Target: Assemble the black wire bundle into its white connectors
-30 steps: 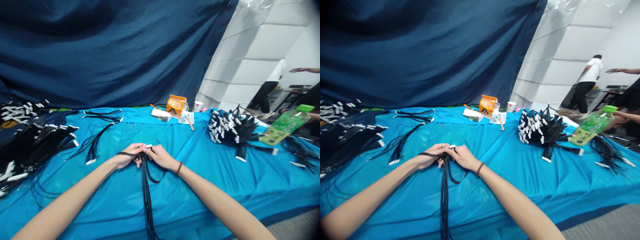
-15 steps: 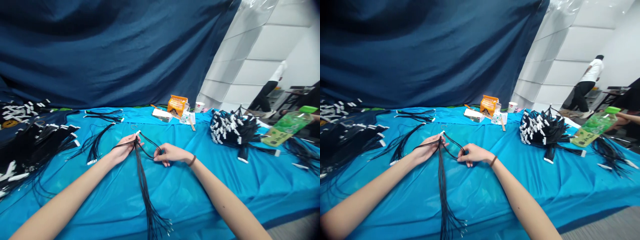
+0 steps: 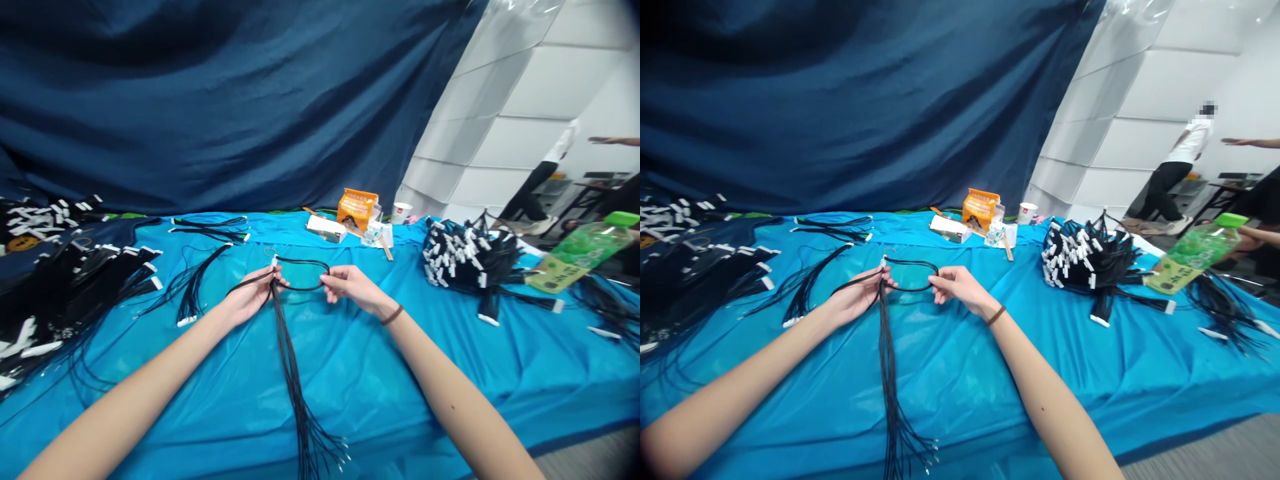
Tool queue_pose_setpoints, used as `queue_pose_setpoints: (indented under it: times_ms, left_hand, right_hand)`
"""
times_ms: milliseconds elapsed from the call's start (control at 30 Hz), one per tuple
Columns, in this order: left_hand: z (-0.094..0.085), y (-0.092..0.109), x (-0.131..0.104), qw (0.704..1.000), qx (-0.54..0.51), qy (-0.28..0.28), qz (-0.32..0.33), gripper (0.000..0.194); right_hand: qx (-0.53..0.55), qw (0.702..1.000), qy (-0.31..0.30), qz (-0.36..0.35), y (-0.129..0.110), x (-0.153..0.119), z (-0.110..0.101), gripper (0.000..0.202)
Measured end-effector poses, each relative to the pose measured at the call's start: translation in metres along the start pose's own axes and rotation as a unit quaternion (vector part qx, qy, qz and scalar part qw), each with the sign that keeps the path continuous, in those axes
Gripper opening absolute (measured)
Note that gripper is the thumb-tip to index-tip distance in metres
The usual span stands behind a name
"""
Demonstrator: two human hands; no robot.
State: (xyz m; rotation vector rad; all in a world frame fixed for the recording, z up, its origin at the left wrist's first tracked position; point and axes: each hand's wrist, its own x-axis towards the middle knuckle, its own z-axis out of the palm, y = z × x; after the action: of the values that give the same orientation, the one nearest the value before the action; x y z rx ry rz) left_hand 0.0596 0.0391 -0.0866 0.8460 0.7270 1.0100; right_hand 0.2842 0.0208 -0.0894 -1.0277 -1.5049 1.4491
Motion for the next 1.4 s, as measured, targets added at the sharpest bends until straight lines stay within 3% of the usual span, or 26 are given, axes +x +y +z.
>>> queue_pose_setpoints:
  times_ms: [200, 400, 600, 700, 800, 933, 1000, 1067, 1200, 1300, 1400]
  left_hand:
    - [-0.005, -0.004, 0.003, 1.000, 0.003, -0.018, -0.015, 0.010]
    - [0.002, -0.009, -0.003, 0.996, -0.006, -0.042, -0.083, 0.011]
    - [0.010, -0.017, -0.011, 0.984, -0.040, -0.142, -0.100, 0.006]
    - [0.012, -0.021, -0.013, 0.979, -0.028, -0.176, -0.103, 0.007]
    - [0.013, -0.024, -0.014, 0.982, -0.027, -0.163, -0.091, 0.005]
    - [0.014, -0.026, -0.012, 0.989, -0.057, -0.121, -0.057, 0.003]
    - [0.014, -0.026, -0.010, 0.992, -0.071, -0.096, -0.035, 0.003]
    - [0.014, -0.026, -0.009, 0.993, -0.083, -0.076, -0.019, 0.004]
    - [0.012, -0.028, -0.007, 0.994, -0.086, -0.068, -0.016, 0.004]
    - [0.011, -0.031, -0.006, 0.994, -0.080, -0.076, -0.020, 0.007]
    - [0.013, -0.032, -0.008, 0.992, -0.083, -0.090, -0.026, 0.007]
  right_hand:
    - [0.071, 0.996, 0.042, -0.029, -0.002, 0.001, 0.001, 0.035]
    - [0.151, 0.983, 0.095, -0.050, -0.004, 0.003, 0.003, 0.033]
    - [0.209, 0.970, 0.092, -0.076, 0.001, 0.005, 0.010, 0.027]
    - [0.199, 0.973, 0.071, -0.091, 0.006, 0.007, 0.017, 0.029]
    - [0.170, 0.977, 0.074, -0.109, 0.011, 0.009, 0.025, 0.034]
    - [0.059, 0.971, 0.163, -0.164, 0.016, 0.010, 0.032, 0.042]
    - [-0.050, 0.947, 0.238, -0.209, 0.019, 0.008, 0.034, 0.045]
    - [-0.183, 0.903, 0.286, -0.265, 0.022, 0.004, 0.035, 0.045]
    - [-0.420, 0.783, 0.244, -0.388, 0.026, -0.005, 0.035, 0.029]
    - [-0.507, 0.701, 0.226, -0.448, 0.027, -0.007, 0.036, 0.015]
    - [-0.560, 0.637, 0.206, -0.487, 0.028, -0.006, 0.036, 0.007]
